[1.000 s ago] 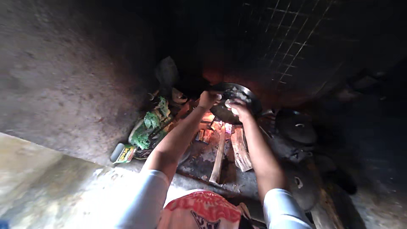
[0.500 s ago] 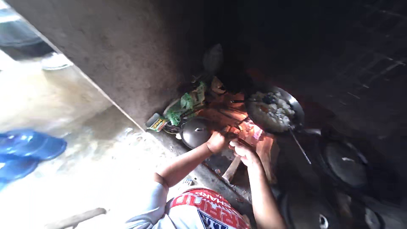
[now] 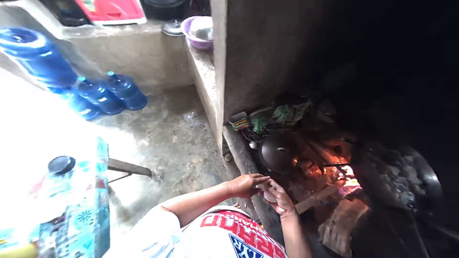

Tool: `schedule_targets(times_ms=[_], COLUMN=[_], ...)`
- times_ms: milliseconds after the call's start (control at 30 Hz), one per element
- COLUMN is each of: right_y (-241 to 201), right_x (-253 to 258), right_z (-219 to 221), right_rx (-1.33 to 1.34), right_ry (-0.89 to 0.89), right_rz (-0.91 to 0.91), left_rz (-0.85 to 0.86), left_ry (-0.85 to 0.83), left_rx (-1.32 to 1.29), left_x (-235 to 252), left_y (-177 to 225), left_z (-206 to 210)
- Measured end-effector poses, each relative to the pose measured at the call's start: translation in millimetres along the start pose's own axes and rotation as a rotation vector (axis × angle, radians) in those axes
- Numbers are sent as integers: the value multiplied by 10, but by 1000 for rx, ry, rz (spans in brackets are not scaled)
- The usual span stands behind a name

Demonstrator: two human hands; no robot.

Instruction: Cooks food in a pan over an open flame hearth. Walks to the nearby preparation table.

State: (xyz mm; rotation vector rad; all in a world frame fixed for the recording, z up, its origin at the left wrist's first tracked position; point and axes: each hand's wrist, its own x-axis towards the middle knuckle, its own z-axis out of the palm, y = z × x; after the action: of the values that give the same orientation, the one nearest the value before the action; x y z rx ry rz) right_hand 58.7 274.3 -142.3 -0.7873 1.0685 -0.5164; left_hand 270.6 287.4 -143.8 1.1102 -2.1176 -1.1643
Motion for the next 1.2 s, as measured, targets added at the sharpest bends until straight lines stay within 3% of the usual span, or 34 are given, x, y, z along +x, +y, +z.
schedule_targets(times_ms=[167,267,533,667,800,900,1100,1200], right_y=[43,184,501,509,490,432,227,91], right_x=[394,636,1170,1327,1412,1428,1293,1158], right_z=[872,1398,2423,2742,2914,2919,2635,2356], right_rx=[-210,-323,36,75,103,131,170,225], right_ry=[-128,-199,-133,-213,-267,-261,-288,-375], right_rz=[59,76,248,241,245,248,181,100], left_rz=[-246,-424,-1224,-1557,-1906,-2079,-2029,-2008], left_ry=[203,346,1018,1110,1088,1133,1258,1138], left_rx=[-173,-128,133,155,93,114,157,277], left_x=[-803,-1493,-4120,-5151,-5615,-5860,-6077,-6190], left_y=[-357,-664,-1748,-1961,-2239,-2645,-2944,-3085], left_z=[-455,-907,-1974,-2309,-2543,-2475,-2176,-2165])
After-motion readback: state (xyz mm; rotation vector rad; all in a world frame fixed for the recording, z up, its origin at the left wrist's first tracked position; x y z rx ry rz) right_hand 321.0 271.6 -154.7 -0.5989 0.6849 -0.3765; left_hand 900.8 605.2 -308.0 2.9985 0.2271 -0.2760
